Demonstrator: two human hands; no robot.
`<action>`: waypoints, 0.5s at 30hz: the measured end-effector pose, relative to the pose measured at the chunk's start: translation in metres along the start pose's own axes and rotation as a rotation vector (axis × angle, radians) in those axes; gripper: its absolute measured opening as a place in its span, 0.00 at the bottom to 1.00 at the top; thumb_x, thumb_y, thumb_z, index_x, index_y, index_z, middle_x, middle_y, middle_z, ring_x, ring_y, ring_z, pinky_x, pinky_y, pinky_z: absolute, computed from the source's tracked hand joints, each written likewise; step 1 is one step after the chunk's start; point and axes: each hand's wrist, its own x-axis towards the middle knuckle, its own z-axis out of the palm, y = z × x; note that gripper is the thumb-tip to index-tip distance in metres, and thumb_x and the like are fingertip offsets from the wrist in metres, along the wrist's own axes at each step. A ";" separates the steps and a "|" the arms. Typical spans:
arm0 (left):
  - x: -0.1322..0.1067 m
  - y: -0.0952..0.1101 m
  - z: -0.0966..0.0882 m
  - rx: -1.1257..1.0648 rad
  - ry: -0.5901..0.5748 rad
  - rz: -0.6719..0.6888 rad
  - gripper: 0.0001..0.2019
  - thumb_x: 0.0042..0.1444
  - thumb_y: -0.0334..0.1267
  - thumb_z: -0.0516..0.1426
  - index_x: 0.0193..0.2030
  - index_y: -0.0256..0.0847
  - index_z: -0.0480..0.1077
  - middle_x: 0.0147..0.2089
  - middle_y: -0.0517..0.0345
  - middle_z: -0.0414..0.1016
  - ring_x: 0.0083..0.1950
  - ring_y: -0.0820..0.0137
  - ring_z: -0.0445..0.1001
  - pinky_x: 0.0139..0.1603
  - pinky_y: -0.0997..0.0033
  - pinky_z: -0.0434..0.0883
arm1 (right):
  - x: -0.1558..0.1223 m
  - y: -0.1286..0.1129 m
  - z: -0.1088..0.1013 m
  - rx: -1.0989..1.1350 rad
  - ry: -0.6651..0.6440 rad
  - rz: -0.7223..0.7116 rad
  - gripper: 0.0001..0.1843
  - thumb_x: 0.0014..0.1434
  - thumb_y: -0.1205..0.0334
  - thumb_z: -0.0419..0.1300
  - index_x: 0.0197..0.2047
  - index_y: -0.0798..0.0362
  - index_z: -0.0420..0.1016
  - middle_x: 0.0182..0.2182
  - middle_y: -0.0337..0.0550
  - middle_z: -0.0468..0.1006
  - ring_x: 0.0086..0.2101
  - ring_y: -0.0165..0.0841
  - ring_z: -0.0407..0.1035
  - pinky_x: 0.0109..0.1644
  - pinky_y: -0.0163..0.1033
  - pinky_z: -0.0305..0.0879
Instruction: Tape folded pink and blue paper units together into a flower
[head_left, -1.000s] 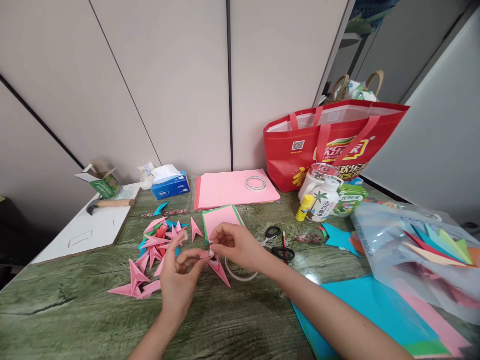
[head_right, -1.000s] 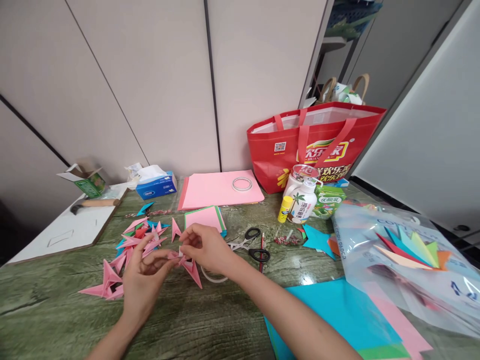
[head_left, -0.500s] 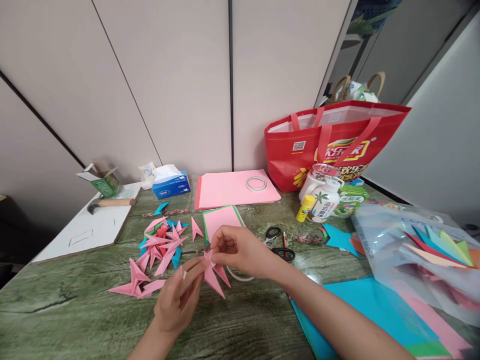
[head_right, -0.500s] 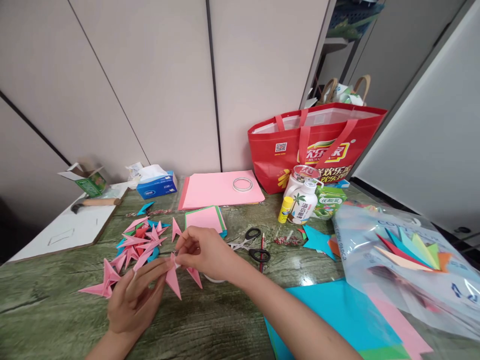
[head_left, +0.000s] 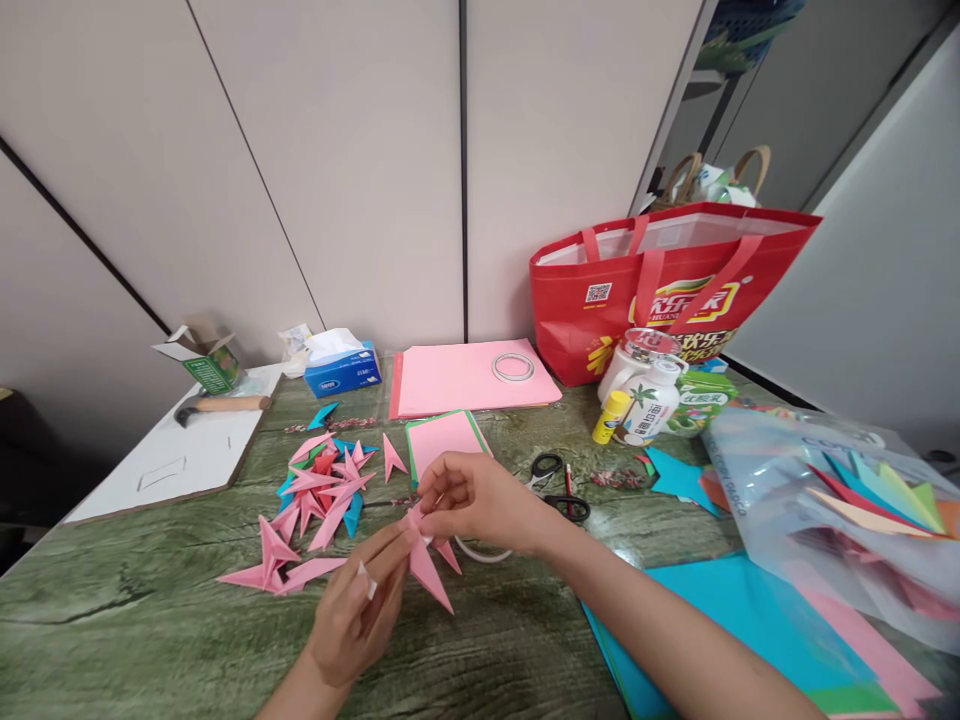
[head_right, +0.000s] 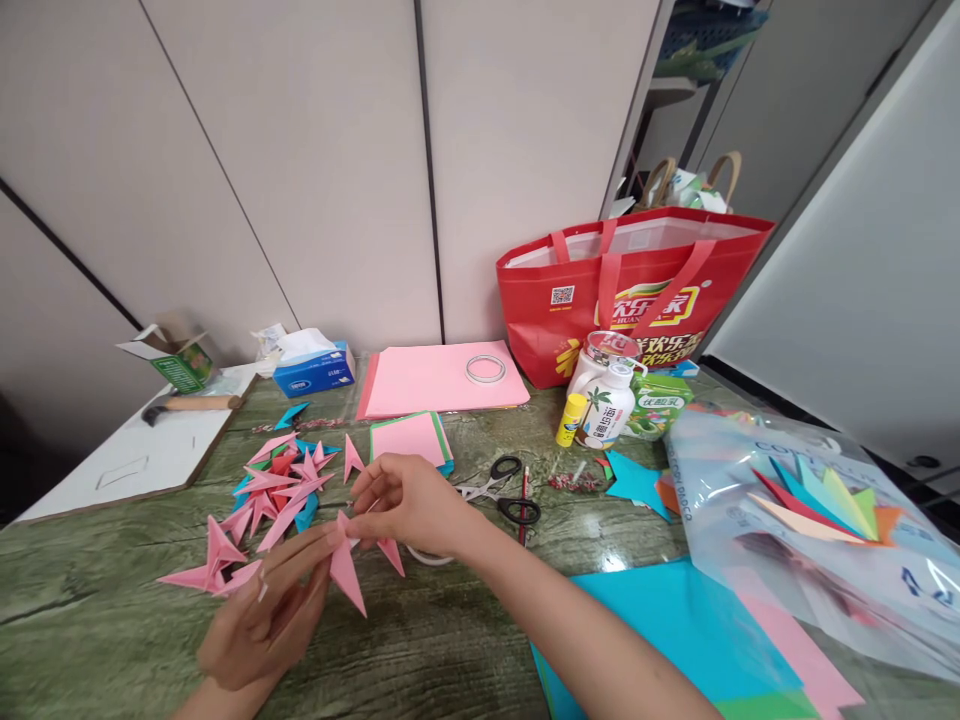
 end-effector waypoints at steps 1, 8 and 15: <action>0.000 0.001 0.000 -0.043 -0.015 0.009 0.20 0.60 0.44 0.43 0.43 0.46 0.75 0.43 0.48 0.78 0.46 0.61 0.75 0.41 0.62 0.76 | 0.001 0.000 0.000 0.053 -0.022 0.049 0.20 0.36 0.61 0.69 0.31 0.56 0.67 0.23 0.34 0.72 0.22 0.25 0.68 0.27 0.33 0.67; -0.003 -0.012 -0.006 0.184 -0.096 0.242 0.14 0.57 0.35 0.50 0.47 0.47 0.72 0.43 0.49 0.77 0.43 0.65 0.76 0.40 0.69 0.75 | 0.004 0.003 0.000 0.244 -0.097 0.220 0.22 0.31 0.57 0.71 0.30 0.60 0.71 0.21 0.35 0.73 0.20 0.25 0.69 0.26 0.32 0.67; 0.008 -0.018 0.011 0.393 -0.082 0.382 0.18 0.52 0.24 0.53 0.47 0.47 0.67 0.41 0.54 0.76 0.42 0.69 0.76 0.41 0.70 0.74 | 0.014 0.019 -0.006 0.140 -0.021 0.181 0.13 0.37 0.61 0.67 0.27 0.59 0.72 0.19 0.34 0.71 0.20 0.23 0.66 0.26 0.31 0.66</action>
